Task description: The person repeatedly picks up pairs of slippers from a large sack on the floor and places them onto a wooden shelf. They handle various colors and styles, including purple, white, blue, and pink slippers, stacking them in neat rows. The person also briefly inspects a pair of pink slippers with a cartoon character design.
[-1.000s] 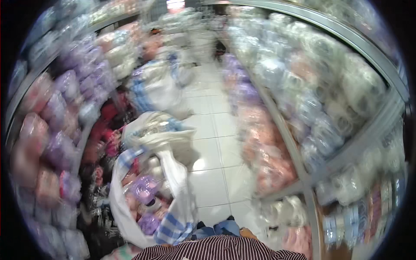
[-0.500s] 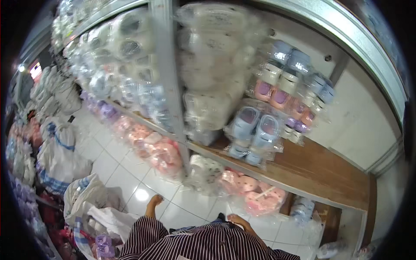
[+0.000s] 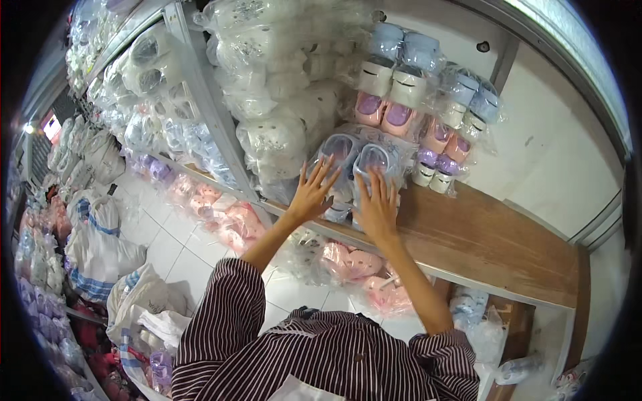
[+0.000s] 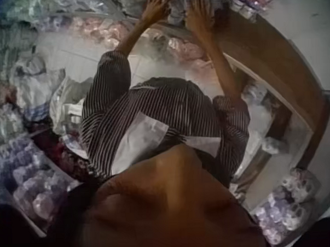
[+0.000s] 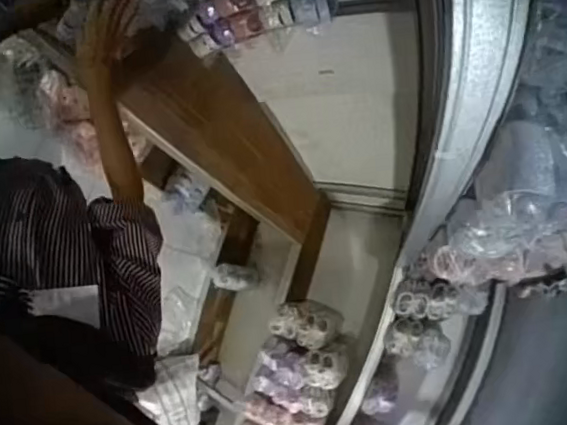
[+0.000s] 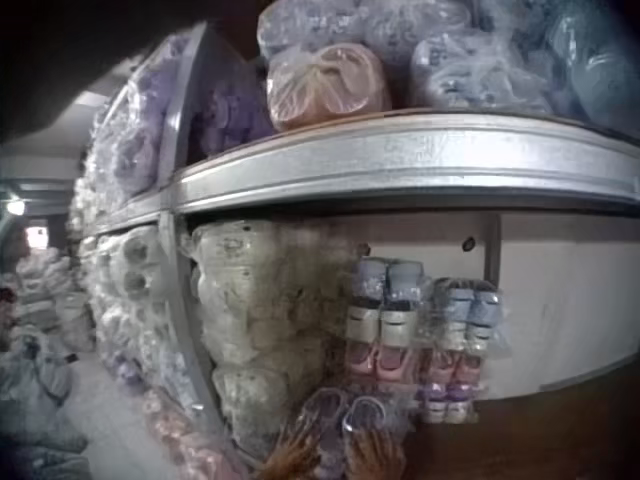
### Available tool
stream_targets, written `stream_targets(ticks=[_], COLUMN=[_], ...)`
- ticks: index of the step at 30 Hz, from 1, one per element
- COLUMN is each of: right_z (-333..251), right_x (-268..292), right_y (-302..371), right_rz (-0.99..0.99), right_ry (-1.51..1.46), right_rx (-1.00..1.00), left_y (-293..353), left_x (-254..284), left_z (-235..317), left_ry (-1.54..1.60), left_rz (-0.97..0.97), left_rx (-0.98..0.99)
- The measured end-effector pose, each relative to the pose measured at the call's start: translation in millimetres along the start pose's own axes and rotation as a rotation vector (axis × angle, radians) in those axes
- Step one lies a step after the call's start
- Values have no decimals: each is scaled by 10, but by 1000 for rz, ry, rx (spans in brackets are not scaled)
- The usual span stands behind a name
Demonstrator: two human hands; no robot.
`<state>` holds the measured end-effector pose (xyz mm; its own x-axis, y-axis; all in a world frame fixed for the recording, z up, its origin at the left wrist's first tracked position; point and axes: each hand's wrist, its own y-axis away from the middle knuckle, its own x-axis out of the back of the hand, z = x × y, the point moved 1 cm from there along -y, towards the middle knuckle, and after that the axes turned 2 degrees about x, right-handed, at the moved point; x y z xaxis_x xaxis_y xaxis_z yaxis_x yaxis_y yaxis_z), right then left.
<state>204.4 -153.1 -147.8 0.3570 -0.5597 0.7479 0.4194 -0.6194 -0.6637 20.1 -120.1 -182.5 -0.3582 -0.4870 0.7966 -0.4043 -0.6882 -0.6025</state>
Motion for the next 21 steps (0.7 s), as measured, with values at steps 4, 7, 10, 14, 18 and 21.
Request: stream_targets(ticks=[4,7,10,14,18,21], right_z=[441,668,792,1088,1202,1383], right_x=[-3,118,266,471,553,513], right_y=[-261,-528,-900,-1343,-1682,-1801], right_rz=[-71,-134,-332,-497,-587,-643], right_ry=[38,18,-6,-90,-216,-241], right_rx=[44,57,82,23,75,-19], left_y=[-339,-677,-968,-1447,-1811,-2037], left_x=[6,191,360,469,660,769], left_z=[-71,-131,-285,-384,-511,-446], left_ry=[-46,-81,-16,96,142,148], left_rz=[-99,-126,-182,-312,-483,-597], left_rx=[-83,-102,-52,-76,-77,-88])
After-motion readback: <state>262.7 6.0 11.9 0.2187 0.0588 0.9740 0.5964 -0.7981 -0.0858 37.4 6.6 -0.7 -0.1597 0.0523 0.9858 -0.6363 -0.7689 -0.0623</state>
